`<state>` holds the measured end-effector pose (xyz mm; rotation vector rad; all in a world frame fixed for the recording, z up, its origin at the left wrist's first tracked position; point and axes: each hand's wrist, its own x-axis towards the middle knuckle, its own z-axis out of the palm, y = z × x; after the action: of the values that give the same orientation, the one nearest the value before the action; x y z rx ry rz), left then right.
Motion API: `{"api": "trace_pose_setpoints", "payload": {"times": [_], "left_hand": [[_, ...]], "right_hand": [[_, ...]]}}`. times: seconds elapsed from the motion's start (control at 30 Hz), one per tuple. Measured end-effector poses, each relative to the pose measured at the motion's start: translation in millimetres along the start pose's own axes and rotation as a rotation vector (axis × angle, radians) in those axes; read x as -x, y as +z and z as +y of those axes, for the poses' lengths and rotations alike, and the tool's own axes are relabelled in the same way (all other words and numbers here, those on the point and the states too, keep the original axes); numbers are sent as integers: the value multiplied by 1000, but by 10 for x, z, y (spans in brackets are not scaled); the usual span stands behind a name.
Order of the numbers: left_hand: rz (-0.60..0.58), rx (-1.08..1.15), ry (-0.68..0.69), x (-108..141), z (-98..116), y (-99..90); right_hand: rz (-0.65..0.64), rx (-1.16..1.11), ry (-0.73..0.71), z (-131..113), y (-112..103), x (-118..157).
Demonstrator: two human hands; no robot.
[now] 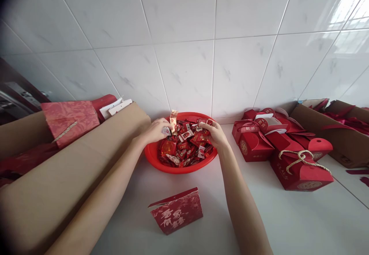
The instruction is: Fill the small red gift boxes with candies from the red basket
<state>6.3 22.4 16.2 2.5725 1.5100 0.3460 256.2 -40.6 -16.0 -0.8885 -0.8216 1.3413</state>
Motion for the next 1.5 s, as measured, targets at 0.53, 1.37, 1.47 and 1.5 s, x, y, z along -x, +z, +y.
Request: {"api": "trace_pose_setpoints", "payload": {"times": [0.53,1.37,1.47,1.5], "left_hand": [[-236,110,0,60,249,231],[-568,-173,47,171,685,416],[-493,-35,60,98,558,372],[-481,38,66,76,499,352]], "right_hand": [[3,25,-5,1,3,6],[-57,47,-8,15,-25,-1],[-50,43,-5,13,-19,3],[-47,42,-6,10,-15,6]]}}
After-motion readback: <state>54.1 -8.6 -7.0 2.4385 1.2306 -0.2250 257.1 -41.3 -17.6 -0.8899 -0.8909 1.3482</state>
